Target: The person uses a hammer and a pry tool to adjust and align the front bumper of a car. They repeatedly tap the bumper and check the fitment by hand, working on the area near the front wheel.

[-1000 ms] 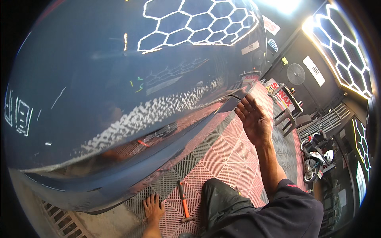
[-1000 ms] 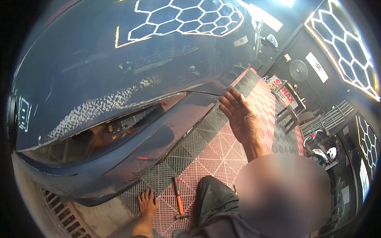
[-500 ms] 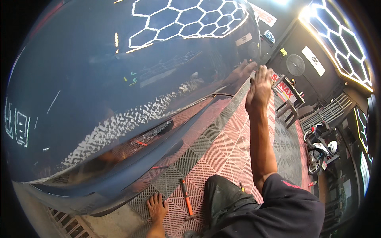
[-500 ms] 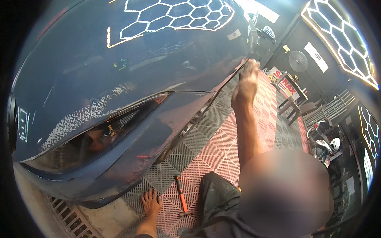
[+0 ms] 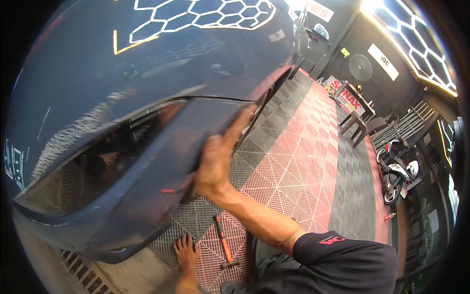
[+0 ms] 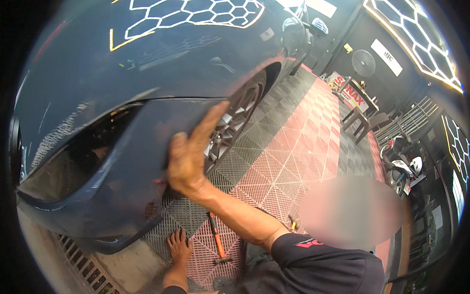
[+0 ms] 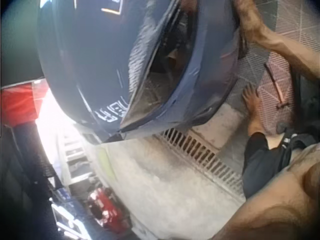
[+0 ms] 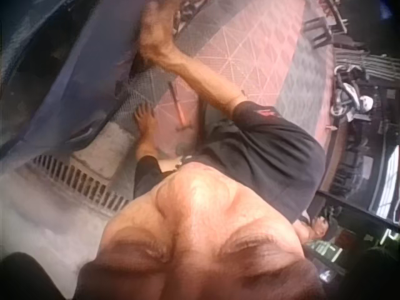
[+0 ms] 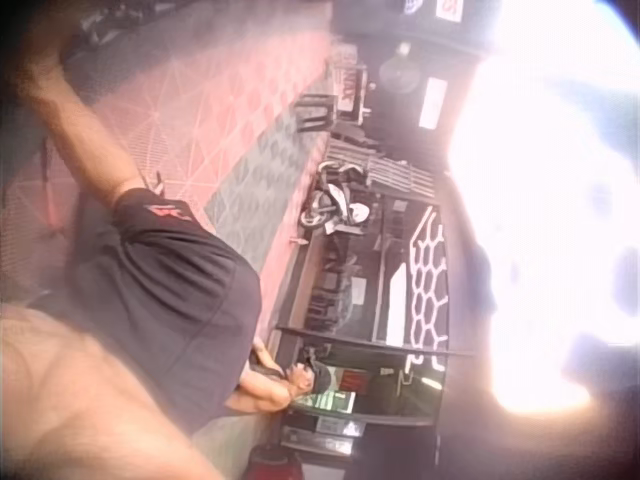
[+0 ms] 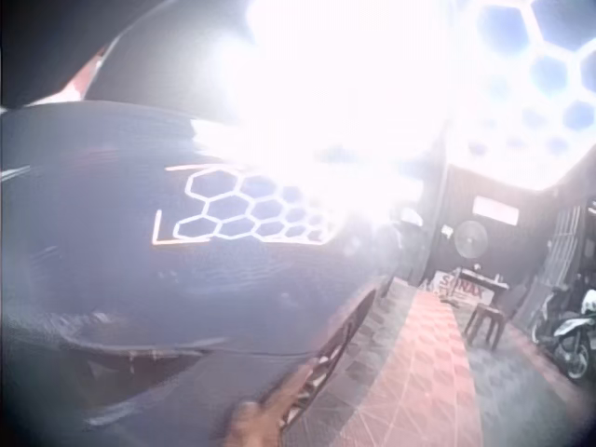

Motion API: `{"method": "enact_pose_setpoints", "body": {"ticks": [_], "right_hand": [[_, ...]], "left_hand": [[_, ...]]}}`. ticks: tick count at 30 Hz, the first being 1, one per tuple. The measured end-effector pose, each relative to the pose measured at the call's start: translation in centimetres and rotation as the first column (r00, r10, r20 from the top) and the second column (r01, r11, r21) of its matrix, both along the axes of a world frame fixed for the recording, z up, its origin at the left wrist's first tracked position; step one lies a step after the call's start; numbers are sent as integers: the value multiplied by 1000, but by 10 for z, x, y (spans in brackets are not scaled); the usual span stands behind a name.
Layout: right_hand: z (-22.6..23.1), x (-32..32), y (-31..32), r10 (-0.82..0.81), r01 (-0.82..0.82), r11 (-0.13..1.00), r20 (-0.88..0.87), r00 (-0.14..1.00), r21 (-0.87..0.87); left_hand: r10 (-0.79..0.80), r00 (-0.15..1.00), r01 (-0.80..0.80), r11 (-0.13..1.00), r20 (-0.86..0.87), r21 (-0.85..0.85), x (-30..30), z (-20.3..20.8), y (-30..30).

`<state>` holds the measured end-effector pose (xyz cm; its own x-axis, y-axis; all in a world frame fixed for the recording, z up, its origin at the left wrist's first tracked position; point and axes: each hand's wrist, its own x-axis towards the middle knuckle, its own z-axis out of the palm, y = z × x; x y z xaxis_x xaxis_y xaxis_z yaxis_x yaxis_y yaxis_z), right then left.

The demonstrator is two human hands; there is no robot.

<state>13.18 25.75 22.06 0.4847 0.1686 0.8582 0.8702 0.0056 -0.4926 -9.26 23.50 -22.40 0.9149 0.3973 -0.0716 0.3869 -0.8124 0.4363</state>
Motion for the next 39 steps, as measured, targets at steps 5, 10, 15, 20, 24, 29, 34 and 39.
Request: {"method": "enact_pose_setpoints", "body": {"ticks": [5,10,15,20,24,29,34,39], "right_hand": [[-51,-33,-47,217,-244,923,-122,968,-298],[-49,1,-114,388,-466,885,-558,734,3],[56,113,-130,810,-491,560,-564,158,667],[105,149,-113,892,-676,293,-448,-62,677],[94,160,-102,881,-751,244,-464,-92,613],[86,175,-105,889,-790,248,-456,-45,561],[93,171,-104,838,-754,287,-536,-101,591],[96,165,-102,835,-737,304,-542,-99,604]], "left_hand": [[26,994,-9,988,-104,156,7,0,-20],[-496,857,516,823,-141,237,50,28,-74],[-558,735,650,741,-385,168,60,53,-130],[-544,698,711,604,-465,361,31,53,-122],[-367,832,490,838,-417,240,-3,105,-134],[185,979,-194,977,90,94,11,194,-167],[541,781,-417,824,313,-383,69,335,-173],[377,625,-248,926,684,-285,121,405,-134]]}}
